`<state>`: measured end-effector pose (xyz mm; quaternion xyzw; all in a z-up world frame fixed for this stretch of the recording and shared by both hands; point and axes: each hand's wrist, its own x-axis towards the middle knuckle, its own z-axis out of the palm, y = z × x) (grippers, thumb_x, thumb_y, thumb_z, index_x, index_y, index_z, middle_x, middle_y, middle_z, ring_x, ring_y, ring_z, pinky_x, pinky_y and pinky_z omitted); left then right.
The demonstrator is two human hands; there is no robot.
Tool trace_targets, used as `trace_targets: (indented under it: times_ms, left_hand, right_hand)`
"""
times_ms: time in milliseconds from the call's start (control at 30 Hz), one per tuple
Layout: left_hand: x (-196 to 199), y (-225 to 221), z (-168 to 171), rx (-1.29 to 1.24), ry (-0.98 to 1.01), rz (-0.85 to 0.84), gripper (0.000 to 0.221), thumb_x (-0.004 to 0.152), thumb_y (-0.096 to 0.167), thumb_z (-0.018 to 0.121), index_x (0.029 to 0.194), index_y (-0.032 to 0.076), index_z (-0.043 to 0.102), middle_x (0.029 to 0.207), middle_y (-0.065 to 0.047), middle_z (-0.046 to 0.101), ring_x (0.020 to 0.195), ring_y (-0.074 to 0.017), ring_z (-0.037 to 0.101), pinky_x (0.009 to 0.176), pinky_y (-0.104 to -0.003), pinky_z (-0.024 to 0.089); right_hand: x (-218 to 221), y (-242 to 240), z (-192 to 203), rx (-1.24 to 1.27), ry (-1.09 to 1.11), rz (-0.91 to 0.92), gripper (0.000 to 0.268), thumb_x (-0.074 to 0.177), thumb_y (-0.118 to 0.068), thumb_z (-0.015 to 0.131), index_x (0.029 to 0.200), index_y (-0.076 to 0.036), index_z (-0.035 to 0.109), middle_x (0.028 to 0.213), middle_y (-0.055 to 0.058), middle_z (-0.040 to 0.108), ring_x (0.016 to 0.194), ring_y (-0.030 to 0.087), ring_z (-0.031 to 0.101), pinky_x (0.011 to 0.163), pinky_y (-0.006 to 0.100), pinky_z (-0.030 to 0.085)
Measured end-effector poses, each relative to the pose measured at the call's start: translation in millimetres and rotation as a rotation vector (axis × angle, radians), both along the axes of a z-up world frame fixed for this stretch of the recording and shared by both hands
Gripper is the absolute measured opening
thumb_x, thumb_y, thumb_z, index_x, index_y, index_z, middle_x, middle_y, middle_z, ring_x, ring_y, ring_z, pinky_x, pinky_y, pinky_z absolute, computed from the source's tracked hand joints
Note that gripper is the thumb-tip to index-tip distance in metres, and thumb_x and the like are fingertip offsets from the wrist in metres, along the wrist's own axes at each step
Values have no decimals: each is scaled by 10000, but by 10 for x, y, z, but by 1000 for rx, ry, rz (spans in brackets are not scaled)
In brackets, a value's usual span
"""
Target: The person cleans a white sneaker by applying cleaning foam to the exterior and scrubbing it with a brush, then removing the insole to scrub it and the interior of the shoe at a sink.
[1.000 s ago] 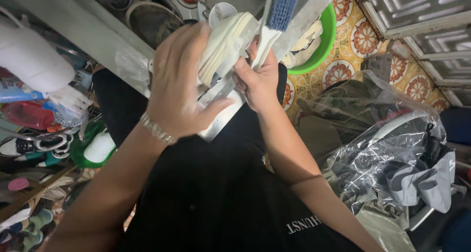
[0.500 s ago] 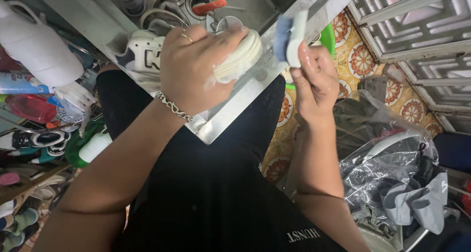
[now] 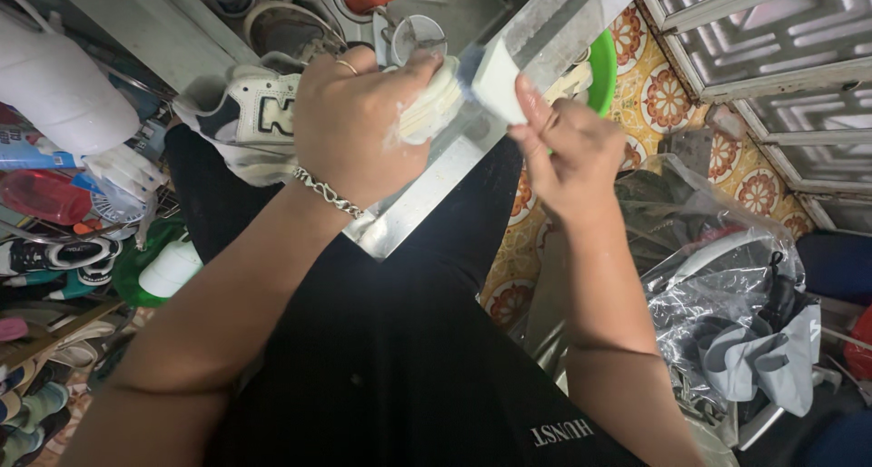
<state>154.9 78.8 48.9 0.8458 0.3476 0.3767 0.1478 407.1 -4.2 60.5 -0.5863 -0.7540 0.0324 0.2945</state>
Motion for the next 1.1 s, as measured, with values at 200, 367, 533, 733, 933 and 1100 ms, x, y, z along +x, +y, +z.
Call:
trace_targets:
  times_ms: [200, 367, 533, 733, 933, 1100]
  left_hand:
    - [35, -21, 3, 7, 21, 21, 500, 742, 184, 865, 1220, 104, 741, 780, 34, 686, 735, -202, 583, 724, -375, 423]
    - [65, -45, 11, -29, 16, 40, 543, 744, 269, 899, 1238, 101, 749, 717, -4, 628, 706, -205, 560, 694, -381, 408]
    - [51, -39, -15, -41, 84, -2, 577, 683, 190, 830, 1249, 114, 743, 742, 36, 638, 721, -192, 550, 705, -370, 397]
    - [30, -53, -73, -25, 58, -38, 547, 691, 211, 838, 1226, 130, 759, 796, 51, 666, 760, -184, 550, 752, -370, 389]
    - [52, -65, -145, -3, 52, -62, 439, 736, 207, 839, 1169, 162, 784, 812, 64, 679, 771, -161, 551, 776, -372, 368]
    - [44, -72, -200, 18, 32, -95, 425, 764, 148, 783, 1187, 112, 761, 903, 98, 741, 869, -138, 569, 838, -348, 358]
  right_hand:
    - [-36, -49, -27, 56, -43, 58, 395, 1053, -230, 795, 1431, -174, 694, 736, 45, 531, 593, 206, 554, 566, 340, 453]
    - [-142, -170, -54, 48, -49, 117, 406, 966, -232, 827, 1349, -168, 709, 669, 64, 516, 558, 224, 522, 540, 373, 420]
    - [-29, -93, -81, 12, -35, 11, 417, 1052, -207, 806, 1450, -176, 688, 761, 53, 552, 587, 206, 556, 565, 339, 450]
    - [-72, -192, -107, 111, -53, 125, 448, 932, -296, 859, 1340, -194, 707, 688, 51, 523, 555, 213, 518, 545, 372, 431]
    - [-81, -266, -49, 40, -70, 112, 381, 935, -299, 851, 1289, -204, 745, 615, 32, 473, 524, 201, 508, 513, 376, 404]
    - [17, -215, -53, -25, -6, 27, 398, 1023, -245, 820, 1400, -180, 709, 699, 47, 527, 566, 200, 537, 537, 346, 419]
